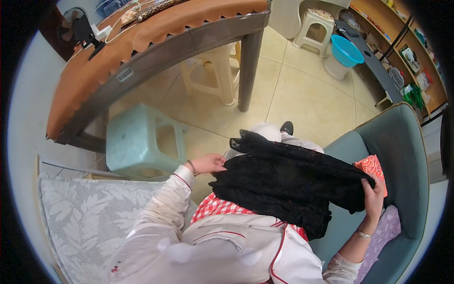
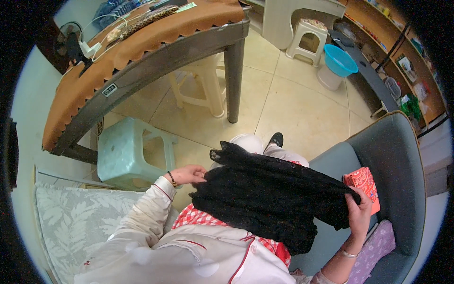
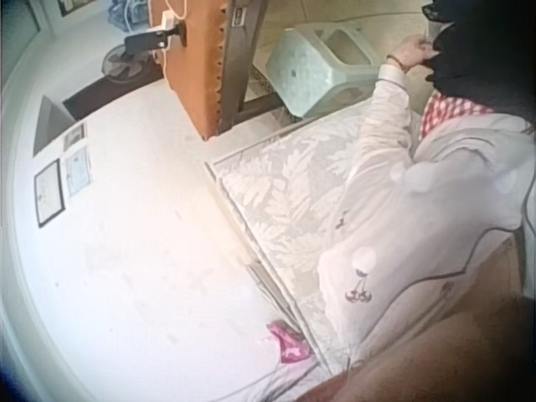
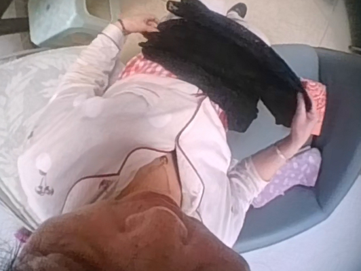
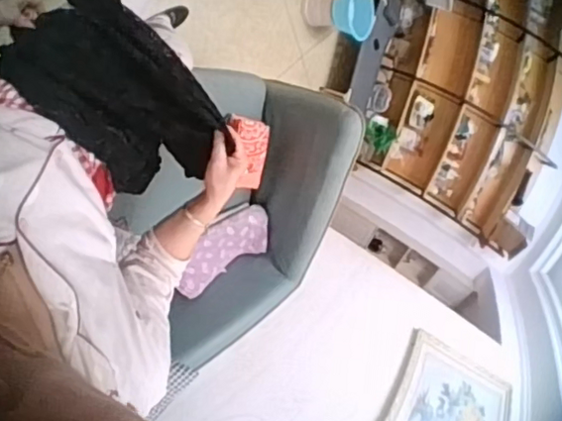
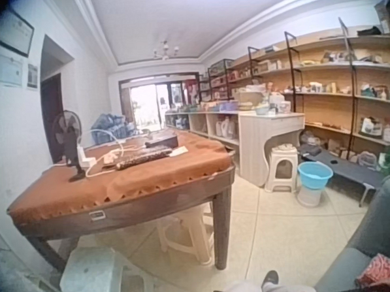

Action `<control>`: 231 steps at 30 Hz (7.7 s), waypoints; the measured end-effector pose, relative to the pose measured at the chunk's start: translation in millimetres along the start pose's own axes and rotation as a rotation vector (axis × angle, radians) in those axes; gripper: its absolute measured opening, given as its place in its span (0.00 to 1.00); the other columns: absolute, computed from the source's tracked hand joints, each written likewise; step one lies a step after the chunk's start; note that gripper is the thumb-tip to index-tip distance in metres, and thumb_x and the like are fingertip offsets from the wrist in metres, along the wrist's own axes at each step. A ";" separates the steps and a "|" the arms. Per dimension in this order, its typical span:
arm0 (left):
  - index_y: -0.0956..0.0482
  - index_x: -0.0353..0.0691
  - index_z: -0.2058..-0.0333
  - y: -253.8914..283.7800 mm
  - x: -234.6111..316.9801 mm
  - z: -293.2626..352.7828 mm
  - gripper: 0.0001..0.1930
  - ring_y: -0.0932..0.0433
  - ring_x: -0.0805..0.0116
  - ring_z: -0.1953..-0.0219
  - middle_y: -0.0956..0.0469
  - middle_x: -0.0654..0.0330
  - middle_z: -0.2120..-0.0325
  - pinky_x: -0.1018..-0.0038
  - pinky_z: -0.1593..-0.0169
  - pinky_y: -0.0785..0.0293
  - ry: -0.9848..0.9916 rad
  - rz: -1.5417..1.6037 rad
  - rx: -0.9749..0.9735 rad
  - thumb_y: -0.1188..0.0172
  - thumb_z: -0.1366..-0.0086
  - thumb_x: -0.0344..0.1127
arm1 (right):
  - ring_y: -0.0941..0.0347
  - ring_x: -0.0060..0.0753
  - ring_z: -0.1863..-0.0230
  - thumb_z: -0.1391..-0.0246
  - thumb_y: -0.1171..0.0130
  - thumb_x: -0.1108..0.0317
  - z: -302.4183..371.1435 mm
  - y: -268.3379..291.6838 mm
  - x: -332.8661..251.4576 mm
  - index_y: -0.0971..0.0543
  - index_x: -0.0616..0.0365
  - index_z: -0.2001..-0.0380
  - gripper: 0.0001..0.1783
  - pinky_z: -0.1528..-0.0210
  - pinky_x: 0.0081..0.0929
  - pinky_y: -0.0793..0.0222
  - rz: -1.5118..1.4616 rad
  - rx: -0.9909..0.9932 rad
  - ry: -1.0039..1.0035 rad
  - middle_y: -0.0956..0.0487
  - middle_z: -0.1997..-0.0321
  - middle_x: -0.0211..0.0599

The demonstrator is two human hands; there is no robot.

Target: The person folds a black lace garment by hand while sitting. They hold the garment out to inspect it, spread it across their lap, align the edges, and fold it multiple times into a rectangular shape before pressing it flat.

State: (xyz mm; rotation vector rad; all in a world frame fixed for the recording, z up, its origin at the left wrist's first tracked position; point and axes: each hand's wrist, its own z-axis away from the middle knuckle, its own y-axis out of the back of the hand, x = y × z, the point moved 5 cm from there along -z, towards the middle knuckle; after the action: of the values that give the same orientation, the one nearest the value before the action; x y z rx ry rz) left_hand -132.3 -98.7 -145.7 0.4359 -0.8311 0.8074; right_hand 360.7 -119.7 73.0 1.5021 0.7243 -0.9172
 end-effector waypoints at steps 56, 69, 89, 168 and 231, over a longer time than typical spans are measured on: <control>0.24 0.36 0.61 129.3 314.0 84.8 0.08 0.28 0.79 0.62 0.24 0.69 0.65 0.81 0.56 0.32 -0.874 -0.136 0.599 0.45 0.40 0.25 | 0.33 0.12 0.71 0.42 0.45 0.64 -84.4 144.7 -167.5 0.23 0.65 0.69 0.13 0.67 0.18 0.34 0.470 -0.063 0.325 0.24 0.74 0.21; 0.26 0.39 0.58 166.2 458.2 136.9 0.07 0.30 0.80 0.64 0.26 0.68 0.67 0.82 0.58 0.33 -1.215 -0.430 0.777 0.46 0.34 0.31 | 0.28 0.25 0.64 0.43 0.43 0.66 -78.3 197.2 -249.4 0.22 0.61 0.59 0.12 0.55 0.26 0.32 0.886 0.361 0.811 0.20 0.65 0.35; 0.25 0.44 0.61 204.2 470.2 131.9 0.07 0.33 0.82 0.75 0.28 0.74 0.73 0.82 0.71 0.34 -1.180 -0.254 0.855 0.45 0.33 0.38 | 0.31 0.16 0.72 0.42 0.44 0.62 -91.0 184.5 -254.4 0.19 0.56 0.62 0.11 0.60 0.23 0.32 0.698 0.236 0.689 0.22 0.75 0.24; 0.30 0.38 0.52 225.1 403.8 185.5 0.12 0.26 0.63 0.54 0.25 0.59 0.55 0.66 0.53 0.29 -1.396 0.436 0.466 0.49 0.32 0.34 | 0.24 0.46 0.66 0.55 0.37 0.73 -23.6 117.8 -299.8 0.22 0.58 0.63 0.13 0.65 0.33 0.29 0.890 0.526 1.166 0.22 0.68 0.42; 0.21 0.37 0.59 -9.6 358.4 -40.8 0.08 0.27 0.79 0.72 0.21 0.65 0.68 0.82 0.68 0.29 -1.093 -0.060 0.492 0.44 0.35 0.31 | 0.31 0.33 0.79 0.57 0.39 0.68 156.2 -39.6 -109.3 0.21 0.57 0.62 0.15 0.75 0.28 0.36 0.198 -0.765 0.536 0.34 0.81 0.32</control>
State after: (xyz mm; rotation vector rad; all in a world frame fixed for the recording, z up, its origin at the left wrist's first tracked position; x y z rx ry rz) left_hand 41.7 84.8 111.8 1.4008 -1.6106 0.6830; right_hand 249.6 -262.6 144.6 1.0830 1.1277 -0.0293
